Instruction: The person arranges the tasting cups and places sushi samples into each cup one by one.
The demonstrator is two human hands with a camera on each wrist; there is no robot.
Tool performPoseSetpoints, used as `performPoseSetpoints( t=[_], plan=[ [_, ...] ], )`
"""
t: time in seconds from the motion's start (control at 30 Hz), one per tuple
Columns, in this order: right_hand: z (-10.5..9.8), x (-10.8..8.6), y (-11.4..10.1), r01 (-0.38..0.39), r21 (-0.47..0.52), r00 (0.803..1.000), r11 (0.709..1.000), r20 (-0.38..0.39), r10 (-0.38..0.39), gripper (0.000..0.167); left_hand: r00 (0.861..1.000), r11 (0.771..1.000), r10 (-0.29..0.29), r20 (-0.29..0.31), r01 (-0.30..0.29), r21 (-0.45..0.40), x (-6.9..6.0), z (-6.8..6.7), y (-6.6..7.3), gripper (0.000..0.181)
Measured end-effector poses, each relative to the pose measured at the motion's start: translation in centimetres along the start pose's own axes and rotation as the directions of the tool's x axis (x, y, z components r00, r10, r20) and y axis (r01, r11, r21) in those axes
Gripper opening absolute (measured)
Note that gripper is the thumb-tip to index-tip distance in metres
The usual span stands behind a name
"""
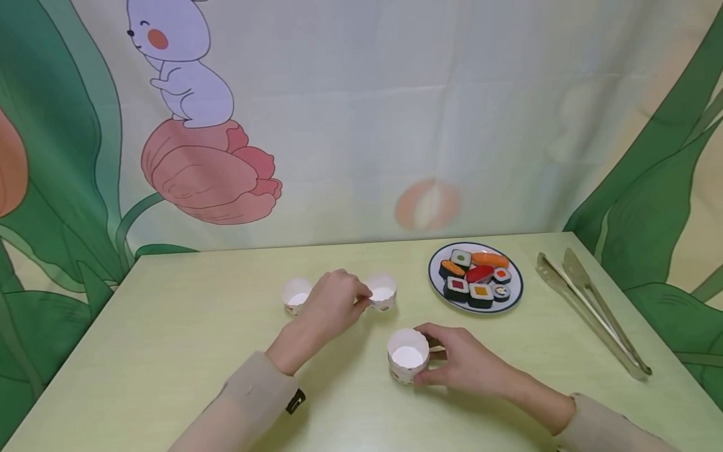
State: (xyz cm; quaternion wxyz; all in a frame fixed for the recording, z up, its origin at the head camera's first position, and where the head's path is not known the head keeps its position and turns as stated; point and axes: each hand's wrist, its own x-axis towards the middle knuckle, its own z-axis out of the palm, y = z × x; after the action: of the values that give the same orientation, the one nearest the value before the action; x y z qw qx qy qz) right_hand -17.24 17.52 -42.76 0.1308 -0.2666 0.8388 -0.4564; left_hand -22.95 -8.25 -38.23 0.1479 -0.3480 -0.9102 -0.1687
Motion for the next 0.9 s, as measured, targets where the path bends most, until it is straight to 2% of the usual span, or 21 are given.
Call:
performPoseSetpoints(
  t=[0.33, 0.6, 0.9],
  plan=[
    [0.0, 0.0, 0.0, -0.022, 0.022, 1.0, 1.0, 0.01, 0.022, 0.063, 0.999, 1.0, -0.01, 0.054, 0.011, -0.012, 1.2, 1.1, -0.7, 0.009],
    [0.0, -0.1, 0.0, -0.014, 0.012, 1.0, 1.0, 0.01, 0.014, 0.061, 0.998, 1.0, 0.005, 0.055, -0.006, 0.018, 1.9, 1.6, -0.9, 0.027],
    [0.1, -0.2, -0.2, -0.013, 0.027, 1.0, 1.0, 0.013, 0.013, 0.061, 0.998, 0.999, -0.021, 0.051, 0.019, 0.03, 2.6, 1.9, -1.1, 0.043]
  ],
)
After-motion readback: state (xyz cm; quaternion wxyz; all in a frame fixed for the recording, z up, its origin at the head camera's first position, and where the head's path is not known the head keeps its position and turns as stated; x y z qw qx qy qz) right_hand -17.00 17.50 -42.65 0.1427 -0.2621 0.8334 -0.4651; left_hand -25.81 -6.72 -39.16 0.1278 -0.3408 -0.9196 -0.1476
